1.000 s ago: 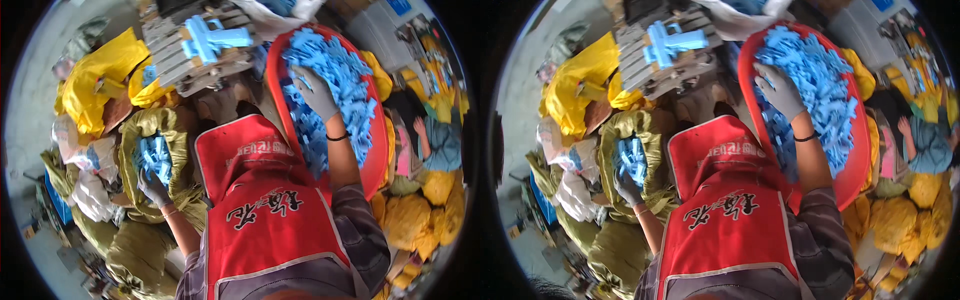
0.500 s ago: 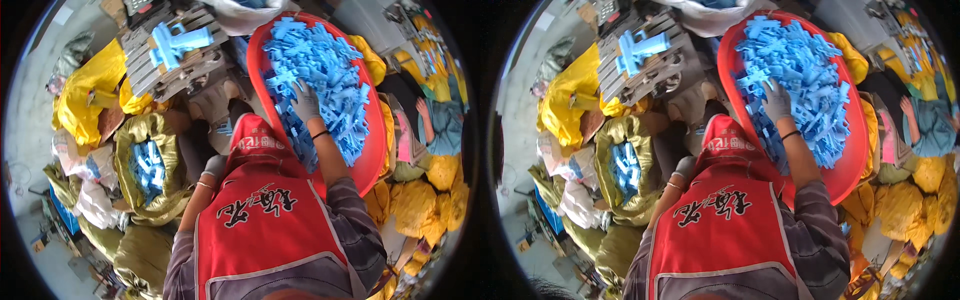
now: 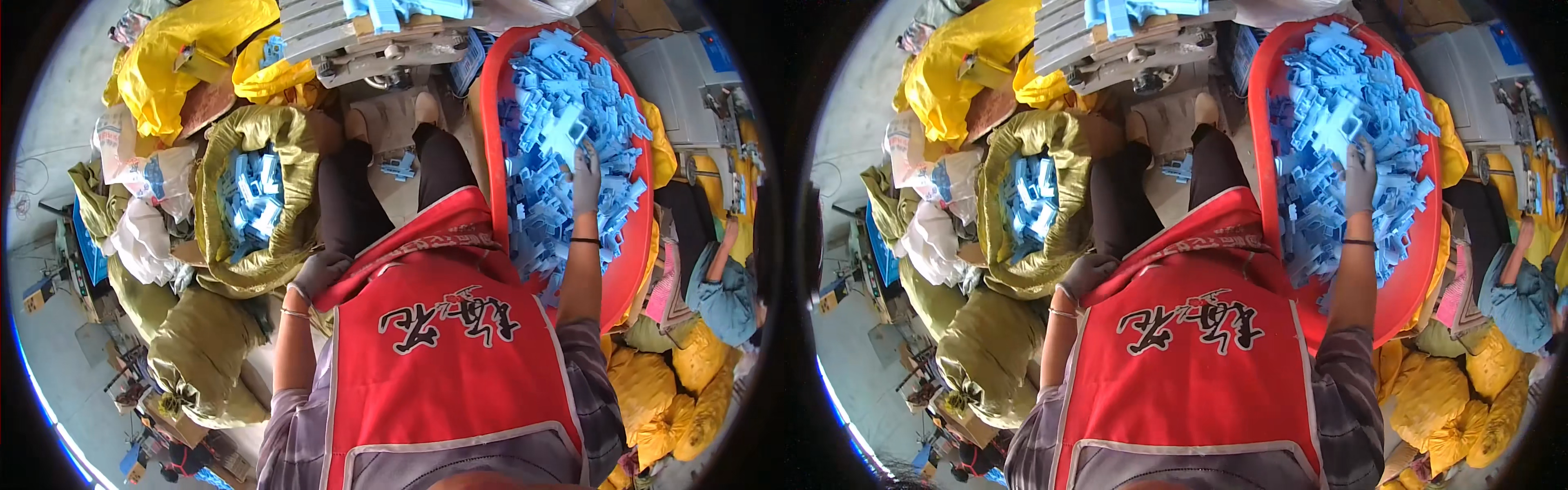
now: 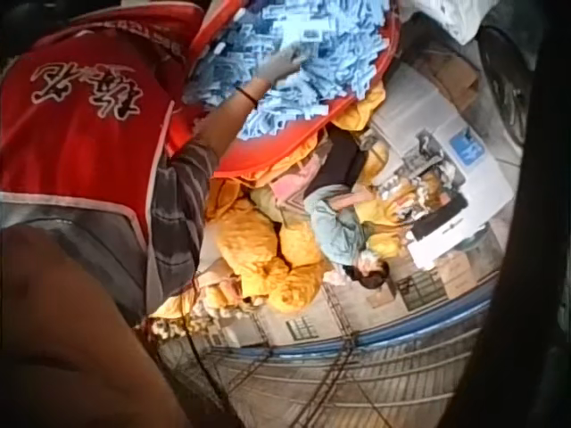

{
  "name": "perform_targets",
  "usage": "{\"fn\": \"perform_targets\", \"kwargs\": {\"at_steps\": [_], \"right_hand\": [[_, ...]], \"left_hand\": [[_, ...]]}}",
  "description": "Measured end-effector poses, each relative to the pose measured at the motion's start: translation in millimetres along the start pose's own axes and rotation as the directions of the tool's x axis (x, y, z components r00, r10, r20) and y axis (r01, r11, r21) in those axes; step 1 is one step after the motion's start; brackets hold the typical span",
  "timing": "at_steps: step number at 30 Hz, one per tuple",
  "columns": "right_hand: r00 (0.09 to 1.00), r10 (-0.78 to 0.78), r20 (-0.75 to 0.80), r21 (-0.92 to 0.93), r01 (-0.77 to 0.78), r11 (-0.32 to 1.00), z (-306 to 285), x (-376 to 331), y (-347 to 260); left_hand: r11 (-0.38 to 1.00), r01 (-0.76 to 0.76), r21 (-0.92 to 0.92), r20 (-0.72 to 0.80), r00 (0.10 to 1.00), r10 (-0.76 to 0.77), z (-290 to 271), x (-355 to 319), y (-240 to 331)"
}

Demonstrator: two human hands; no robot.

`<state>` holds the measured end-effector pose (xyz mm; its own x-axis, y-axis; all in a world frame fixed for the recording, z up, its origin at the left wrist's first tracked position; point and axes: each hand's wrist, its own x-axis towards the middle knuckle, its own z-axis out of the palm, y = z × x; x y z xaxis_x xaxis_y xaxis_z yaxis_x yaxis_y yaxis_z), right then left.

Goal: Positioning blue plastic toy components into a printing press for logo application and sorting the finished pieces.

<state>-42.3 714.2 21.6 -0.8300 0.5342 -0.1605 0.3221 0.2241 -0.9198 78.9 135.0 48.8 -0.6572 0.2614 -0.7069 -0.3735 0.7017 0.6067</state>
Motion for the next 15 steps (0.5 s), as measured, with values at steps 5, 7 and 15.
{"fn": "perform_targets", "kwargs": {"at_steps": [5, 7, 15], "right_hand": [[0.967, 0.217, -0.13, 0.067, -0.21, 0.975, -20.9, -10.2, 28.0], [0.98, 0.171, -0.102, 0.028, -0.169, 0.985, -29.3, -5.4, 43.0], [0.99, 0.14, -0.009, -0.142, -0.14, 0.98, -51.9, 9.7, 64.1]], "left_hand": [[0.996, 0.054, -0.07, -0.259, 0.963, -0.07, 1.3, -7.7, -42.3], [0.985, 0.167, -0.037, -0.306, 0.937, -0.17, -5.1, -10.9, -54.6], [0.999, 0.024, 0.023, -0.602, 0.798, -0.005, -20.7, -10.0, -71.1]]}}
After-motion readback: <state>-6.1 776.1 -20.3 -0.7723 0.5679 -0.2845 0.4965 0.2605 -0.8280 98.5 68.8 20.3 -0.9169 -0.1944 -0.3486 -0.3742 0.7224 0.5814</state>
